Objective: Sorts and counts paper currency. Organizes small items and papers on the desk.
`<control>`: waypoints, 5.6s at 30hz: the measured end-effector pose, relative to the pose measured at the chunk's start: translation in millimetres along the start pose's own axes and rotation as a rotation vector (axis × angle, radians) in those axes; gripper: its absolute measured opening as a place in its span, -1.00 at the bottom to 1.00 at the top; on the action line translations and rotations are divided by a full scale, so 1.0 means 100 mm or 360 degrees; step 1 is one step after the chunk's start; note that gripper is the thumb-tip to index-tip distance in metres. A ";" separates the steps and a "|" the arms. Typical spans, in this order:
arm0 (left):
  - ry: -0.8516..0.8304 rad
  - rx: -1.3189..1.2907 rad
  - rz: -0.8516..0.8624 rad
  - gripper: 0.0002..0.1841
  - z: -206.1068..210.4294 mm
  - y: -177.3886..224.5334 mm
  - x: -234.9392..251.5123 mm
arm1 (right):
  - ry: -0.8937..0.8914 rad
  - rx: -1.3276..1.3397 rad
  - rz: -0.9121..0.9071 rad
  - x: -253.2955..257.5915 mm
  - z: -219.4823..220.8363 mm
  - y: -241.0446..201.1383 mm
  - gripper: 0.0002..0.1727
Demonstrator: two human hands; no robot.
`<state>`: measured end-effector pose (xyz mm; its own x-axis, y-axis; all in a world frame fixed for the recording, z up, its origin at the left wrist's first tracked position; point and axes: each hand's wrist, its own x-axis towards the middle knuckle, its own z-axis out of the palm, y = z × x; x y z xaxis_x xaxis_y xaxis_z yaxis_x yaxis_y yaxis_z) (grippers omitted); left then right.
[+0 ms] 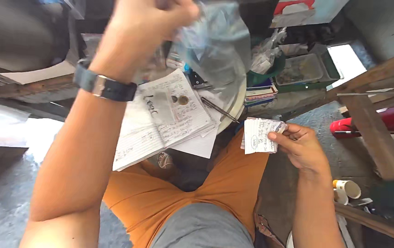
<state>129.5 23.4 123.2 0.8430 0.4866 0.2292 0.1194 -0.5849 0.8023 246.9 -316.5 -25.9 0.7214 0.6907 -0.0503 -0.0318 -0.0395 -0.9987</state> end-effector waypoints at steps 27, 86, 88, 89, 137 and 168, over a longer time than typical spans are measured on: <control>-0.0351 0.0971 0.0343 -0.63 0.30 -1.21 -1.26 | -0.0285 -0.0123 -0.0055 0.22 0.54 -0.14 -0.83; -0.0153 0.0786 -0.0410 -0.93 -1.05 -0.28 -0.98 | -0.0690 -0.0654 -0.1206 0.24 1.34 -0.58 -0.91; -0.0160 0.0637 -0.0429 -0.90 -1.01 -0.17 -0.98 | -0.0807 -0.0985 -0.1523 0.29 1.52 -0.78 -0.88; -0.0185 0.0558 -0.0423 -0.86 -0.96 -0.12 -0.98 | -0.0840 -0.1100 -0.1636 0.33 1.60 -0.88 -0.86; -0.0312 0.0936 0.0175 -0.79 -0.58 -0.37 -0.88 | -0.0511 -0.0994 -0.1513 0.85 1.62 -1.05 -0.83; 0.0225 0.0481 0.0211 -0.59 0.31 -0.12 -0.66 | 0.0293 -0.0422 -0.0522 0.92 1.90 -0.89 -0.83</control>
<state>89.0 -22.2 81.6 0.7833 0.4661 0.4114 0.1813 -0.8042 0.5660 184.9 -112.1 57.6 0.7753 0.5588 0.2943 0.3796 -0.0400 -0.9243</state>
